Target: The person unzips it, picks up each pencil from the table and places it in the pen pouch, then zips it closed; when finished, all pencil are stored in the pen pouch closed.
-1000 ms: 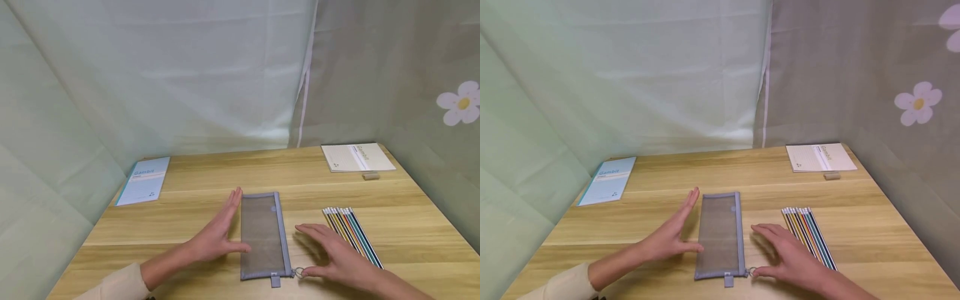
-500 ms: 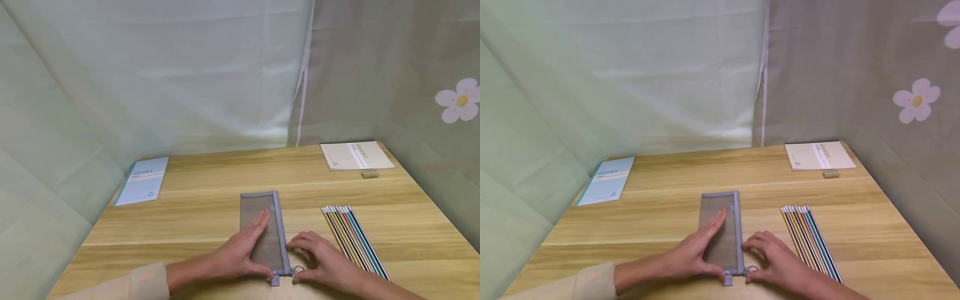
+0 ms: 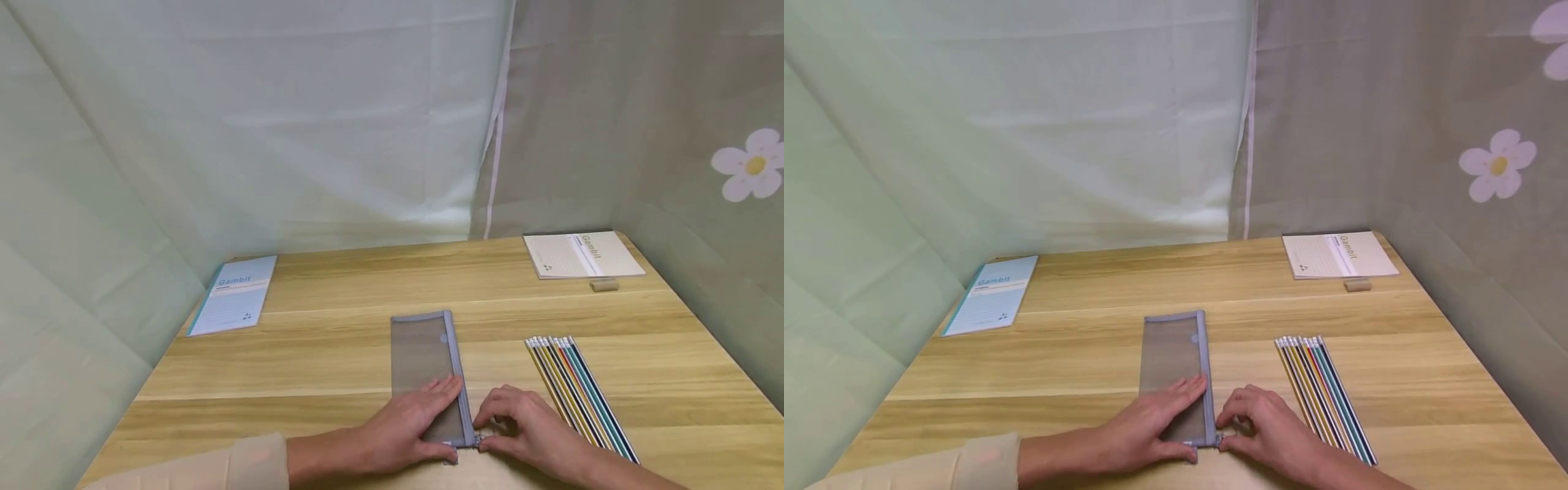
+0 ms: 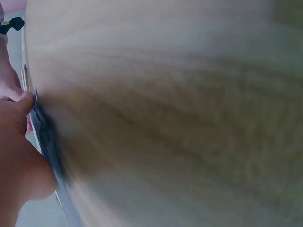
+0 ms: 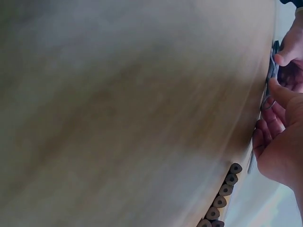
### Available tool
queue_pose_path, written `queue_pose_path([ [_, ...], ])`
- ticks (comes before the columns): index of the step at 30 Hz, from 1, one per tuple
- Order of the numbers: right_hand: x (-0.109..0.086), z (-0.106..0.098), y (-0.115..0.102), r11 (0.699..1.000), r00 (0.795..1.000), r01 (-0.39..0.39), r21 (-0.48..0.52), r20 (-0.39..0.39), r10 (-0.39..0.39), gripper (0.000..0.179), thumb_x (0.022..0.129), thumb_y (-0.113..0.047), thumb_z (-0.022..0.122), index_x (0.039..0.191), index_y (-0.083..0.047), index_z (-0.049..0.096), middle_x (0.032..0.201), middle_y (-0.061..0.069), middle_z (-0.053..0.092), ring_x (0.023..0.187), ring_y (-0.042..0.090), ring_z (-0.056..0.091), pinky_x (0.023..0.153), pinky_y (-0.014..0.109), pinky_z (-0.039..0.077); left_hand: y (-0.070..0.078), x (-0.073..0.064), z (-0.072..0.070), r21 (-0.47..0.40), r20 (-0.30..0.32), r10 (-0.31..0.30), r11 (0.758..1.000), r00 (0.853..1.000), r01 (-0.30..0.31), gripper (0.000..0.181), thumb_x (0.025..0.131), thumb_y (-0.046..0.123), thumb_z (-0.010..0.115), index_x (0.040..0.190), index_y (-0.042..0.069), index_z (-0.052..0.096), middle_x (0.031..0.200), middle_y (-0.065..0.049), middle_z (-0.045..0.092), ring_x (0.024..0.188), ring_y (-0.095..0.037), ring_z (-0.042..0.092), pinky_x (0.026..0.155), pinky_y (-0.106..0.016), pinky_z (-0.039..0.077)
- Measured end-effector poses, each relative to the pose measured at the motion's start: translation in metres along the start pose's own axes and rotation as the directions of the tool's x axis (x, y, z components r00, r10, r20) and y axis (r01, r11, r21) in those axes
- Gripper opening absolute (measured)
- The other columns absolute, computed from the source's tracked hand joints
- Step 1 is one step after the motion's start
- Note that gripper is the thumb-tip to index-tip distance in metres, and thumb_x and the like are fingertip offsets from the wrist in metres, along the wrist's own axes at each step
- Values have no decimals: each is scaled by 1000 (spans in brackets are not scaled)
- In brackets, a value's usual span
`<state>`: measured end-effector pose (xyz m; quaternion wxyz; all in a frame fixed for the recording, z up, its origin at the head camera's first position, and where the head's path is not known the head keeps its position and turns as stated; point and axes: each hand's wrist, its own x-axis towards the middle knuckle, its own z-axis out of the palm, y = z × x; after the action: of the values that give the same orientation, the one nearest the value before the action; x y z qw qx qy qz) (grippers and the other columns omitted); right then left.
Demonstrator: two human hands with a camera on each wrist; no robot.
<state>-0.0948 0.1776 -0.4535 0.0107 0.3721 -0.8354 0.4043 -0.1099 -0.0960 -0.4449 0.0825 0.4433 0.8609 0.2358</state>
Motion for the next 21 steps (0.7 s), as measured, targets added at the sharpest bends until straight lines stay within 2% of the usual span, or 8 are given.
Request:
queue_pose_path([
  [6, 1, 1, -2, 999, 999, -32, 21, 9, 32, 7, 91, -24, 86, 95, -27, 80, 98, -18, 70, 93, 0, 64, 75, 25, 58, 2, 0, 5, 20, 5, -5, 1000, 1000, 5, 85, 102, 51, 68, 165, 4, 34, 168, -12, 37, 152, -27, 40, 120, -43, 41],
  [13, 2, 4, -4, 1000, 1000, 12, 20, -19, -11, 8, 92, -17, 84, 92, -24, 81, 95, -16, 72, 90, -1, 63, 70, 23, 57, 6, 0, 8, 80, -59, -6, 997, 998, 11, 83, 101, 52, 70, 162, 3, 41, 163, -13, 45, 149, -25, 46, 116, -40, 46],
  [17, 3, 6, -7, 998, 1000, 5, 55, -23, -4, 6, 94, -17, 82, 94, -23, 81, 94, -12, 75, 88, -2, 64, 69, 23, 57, 9, 0, 10, 101, -94, -8, 995, 995, 17, 80, 101, 51, 71, 160, 4, 45, 161, -13, 48, 146, -24, 49, 115, -39, 47],
  [21, 4, 8, -11, 993, 999, -11, 115, -33, 15, 4, 95, -18, 81, 96, -22, 80, 94, -10, 77, 90, 0, 68, 74, 26, 60, 9, -1, 11, 102, -124, 2, 995, 992, 11, 74, 102, 50, 69, 158, 4, 49, 158, -12, 52, 144, -22, 52, 111, -39, 50],
])
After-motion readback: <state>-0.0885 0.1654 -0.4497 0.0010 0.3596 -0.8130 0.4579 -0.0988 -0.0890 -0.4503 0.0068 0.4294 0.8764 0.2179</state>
